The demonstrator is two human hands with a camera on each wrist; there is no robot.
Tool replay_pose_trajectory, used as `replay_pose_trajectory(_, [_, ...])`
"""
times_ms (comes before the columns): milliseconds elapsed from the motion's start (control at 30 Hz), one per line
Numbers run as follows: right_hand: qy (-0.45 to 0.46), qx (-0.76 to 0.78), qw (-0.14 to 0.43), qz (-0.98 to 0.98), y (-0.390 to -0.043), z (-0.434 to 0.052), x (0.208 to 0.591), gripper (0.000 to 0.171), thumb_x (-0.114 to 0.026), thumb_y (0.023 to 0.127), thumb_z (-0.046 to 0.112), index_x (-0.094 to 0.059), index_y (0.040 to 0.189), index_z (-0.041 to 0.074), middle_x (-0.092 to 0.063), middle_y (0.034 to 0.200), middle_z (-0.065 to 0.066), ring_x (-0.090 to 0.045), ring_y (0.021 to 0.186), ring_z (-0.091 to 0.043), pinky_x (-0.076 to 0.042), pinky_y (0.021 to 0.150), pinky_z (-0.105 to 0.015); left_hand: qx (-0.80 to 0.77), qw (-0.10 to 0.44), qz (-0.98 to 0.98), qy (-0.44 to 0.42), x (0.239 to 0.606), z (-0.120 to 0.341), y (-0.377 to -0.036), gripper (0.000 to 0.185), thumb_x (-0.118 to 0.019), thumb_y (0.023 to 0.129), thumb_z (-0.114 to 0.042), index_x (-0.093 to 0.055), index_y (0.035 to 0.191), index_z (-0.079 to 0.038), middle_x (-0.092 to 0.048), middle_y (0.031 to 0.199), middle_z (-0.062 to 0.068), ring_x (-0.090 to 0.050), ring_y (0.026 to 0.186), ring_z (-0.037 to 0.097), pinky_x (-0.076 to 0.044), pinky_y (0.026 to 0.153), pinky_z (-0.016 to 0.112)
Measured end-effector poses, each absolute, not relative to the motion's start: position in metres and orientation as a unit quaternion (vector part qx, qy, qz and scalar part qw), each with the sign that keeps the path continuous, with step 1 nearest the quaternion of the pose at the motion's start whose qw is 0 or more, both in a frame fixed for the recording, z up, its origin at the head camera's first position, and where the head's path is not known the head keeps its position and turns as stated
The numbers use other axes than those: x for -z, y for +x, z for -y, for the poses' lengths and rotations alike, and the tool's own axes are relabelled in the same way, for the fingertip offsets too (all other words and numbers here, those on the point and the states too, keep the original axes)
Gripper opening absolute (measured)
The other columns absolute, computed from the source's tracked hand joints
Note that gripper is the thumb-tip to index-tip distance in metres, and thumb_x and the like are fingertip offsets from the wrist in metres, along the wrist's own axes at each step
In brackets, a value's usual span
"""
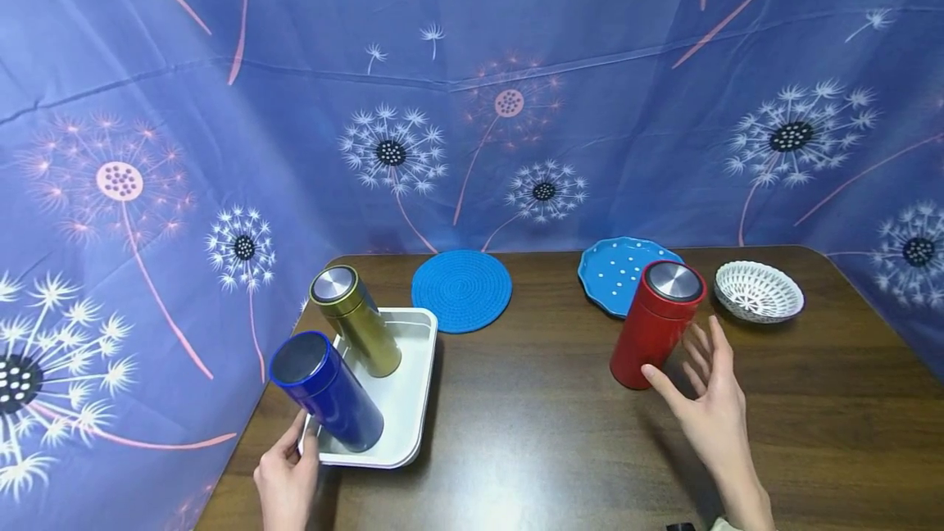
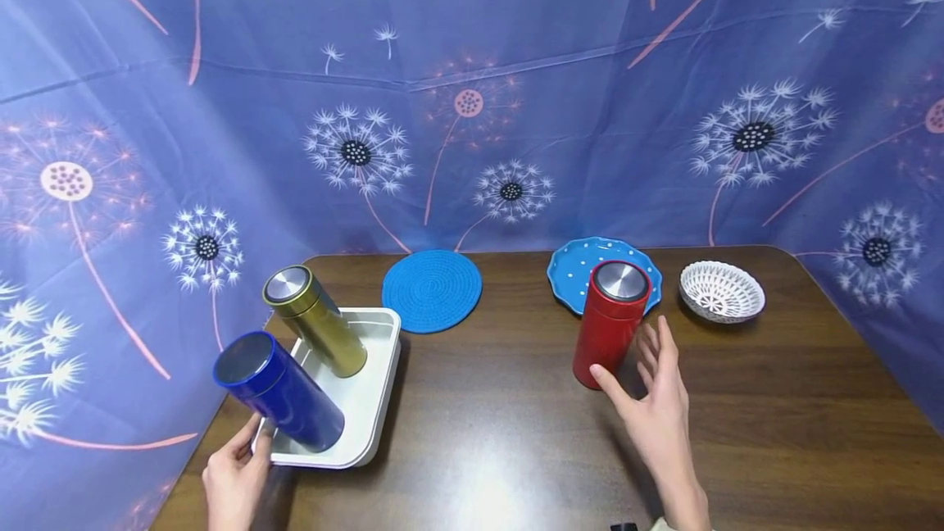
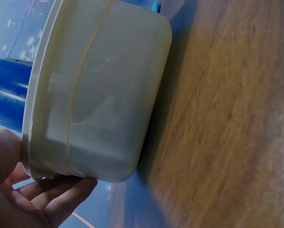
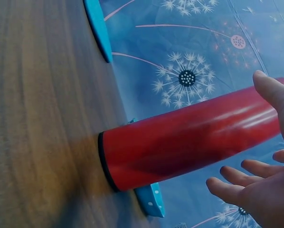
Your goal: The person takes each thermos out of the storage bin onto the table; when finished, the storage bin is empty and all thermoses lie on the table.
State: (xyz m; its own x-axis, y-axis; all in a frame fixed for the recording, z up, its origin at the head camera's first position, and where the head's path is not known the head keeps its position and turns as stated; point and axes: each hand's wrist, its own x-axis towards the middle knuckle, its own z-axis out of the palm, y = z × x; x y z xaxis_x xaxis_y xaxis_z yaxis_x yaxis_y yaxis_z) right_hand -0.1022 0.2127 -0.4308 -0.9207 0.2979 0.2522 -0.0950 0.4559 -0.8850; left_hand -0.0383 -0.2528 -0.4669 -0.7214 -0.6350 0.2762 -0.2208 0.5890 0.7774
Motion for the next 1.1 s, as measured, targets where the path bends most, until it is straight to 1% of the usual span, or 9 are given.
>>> replay_pose_trajectory(200, [-0.087,-0.512,0.197,0.832,-0.089,-0.206,0.434,0.105,-0.081,0.078,0.009,-0.013,0.156,0.030,-0.039,0.152,-0.014,-0.046,0.133,-0.017,-0.036,0.088,-0.002,0.370,0.280,0.853,0.239,0.466,0.256,-0.038,0.033,-0.060,0.084,-0.002,-0.071,0.116,-0.003,-0.072,0.092,0.023,-0.045,0.061,-0.018,-0.037,0.057,0.012])
replay_pose_trajectory(367, [-0.105,-0.503,0.184,0.838,-0.078,-0.198,0.437,0.104,-0.082,0.078,0.013,-0.015,0.155,0.031,-0.042,0.149,-0.013,-0.047,0.130,-0.017,-0.035,0.084,0.000,0.356,0.286,0.857,0.237,0.467,0.257,-0.039,0.033,-0.061,0.084,-0.001,-0.072,0.115,-0.004,-0.073,0.089,0.020,-0.047,0.059,-0.008,-0.037,0.058,0.015])
replay_pose_trajectory(467, [-0.098,-0.501,0.180,0.841,-0.074,-0.191,0.440,0.102,-0.082,0.078,0.014,-0.017,0.155,0.028,-0.044,0.146,-0.014,-0.048,0.126,-0.006,-0.036,0.084,0.000,0.349,0.293,0.858,0.235,0.467,0.256,-0.039,0.033,-0.061,0.083,0.000,-0.072,0.114,-0.004,-0.073,0.080,0.018,-0.045,0.057,-0.001,-0.036,0.057,0.018])
replay_pose_trajectory(567, [-0.070,-0.510,0.184,0.837,-0.073,-0.182,0.443,0.100,-0.082,0.077,0.010,-0.021,0.155,0.024,-0.047,0.144,-0.014,-0.046,0.118,0.009,-0.037,0.084,0.000,0.347,0.299,0.858,0.232,0.467,0.255,-0.039,0.034,-0.062,0.082,0.001,-0.073,0.114,-0.005,-0.073,0.076,0.015,-0.044,0.056,0.001,-0.036,0.058,0.019])
replay_pose_trajectory(700, [-0.027,-0.527,0.177,0.831,-0.076,-0.167,0.446,0.097,-0.082,0.077,0.008,-0.024,0.154,0.020,-0.048,0.142,-0.015,-0.044,0.113,0.015,-0.038,0.083,-0.001,0.346,0.301,0.859,0.227,0.467,0.255,-0.041,0.034,-0.063,0.082,0.001,-0.073,0.114,-0.006,-0.073,0.076,0.014,-0.044,0.056,0.003,-0.037,0.058,0.019])
replay_pose_trajectory(867, [0.019,-0.539,0.154,0.828,-0.085,-0.148,0.447,0.094,-0.082,0.078,0.010,-0.027,0.153,0.016,-0.048,0.143,-0.013,-0.047,0.115,0.012,-0.041,0.085,-0.004,0.356,0.299,0.856,0.225,0.470,0.254,-0.043,0.035,-0.062,0.082,0.002,-0.072,0.115,-0.006,-0.071,0.070,0.011,-0.042,0.053,0.001,-0.036,0.055,0.021])
replay_pose_trajectory(933, [0.037,-0.537,0.143,0.831,-0.090,-0.141,0.448,0.093,-0.082,0.078,0.013,-0.026,0.153,0.017,-0.048,0.143,-0.012,-0.050,0.119,0.003,-0.041,0.086,-0.006,0.359,0.300,0.855,0.226,0.471,0.254,-0.042,0.036,-0.062,0.082,0.003,-0.072,0.115,-0.006,-0.067,0.064,0.009,-0.038,0.050,0.001,-0.034,0.053,0.023])
replay_pose_trajectory(1000, [0.056,-0.529,0.134,0.836,-0.096,-0.133,0.447,0.092,-0.081,0.080,0.017,-0.026,0.153,0.018,-0.048,0.144,-0.012,-0.053,0.123,-0.007,-0.046,0.088,-0.013,0.360,0.302,0.853,0.228,0.471,0.253,-0.042,0.036,-0.061,0.082,0.003,-0.072,0.115,-0.006,-0.064,0.061,0.007,-0.037,0.049,0.001,-0.032,0.051,0.024])
replay_pose_trajectory(1100, [0.088,-0.537,0.129,0.829,-0.106,-0.120,0.447,0.090,-0.080,0.080,0.018,-0.026,0.153,0.018,-0.048,0.144,-0.012,-0.053,0.124,-0.025,-0.050,0.090,-0.029,0.361,0.304,0.851,0.229,0.472,0.253,-0.041,0.036,-0.062,0.082,0.003,-0.072,0.115,-0.006,-0.063,0.060,0.007,-0.035,0.049,0.001,-0.032,0.050,0.025])
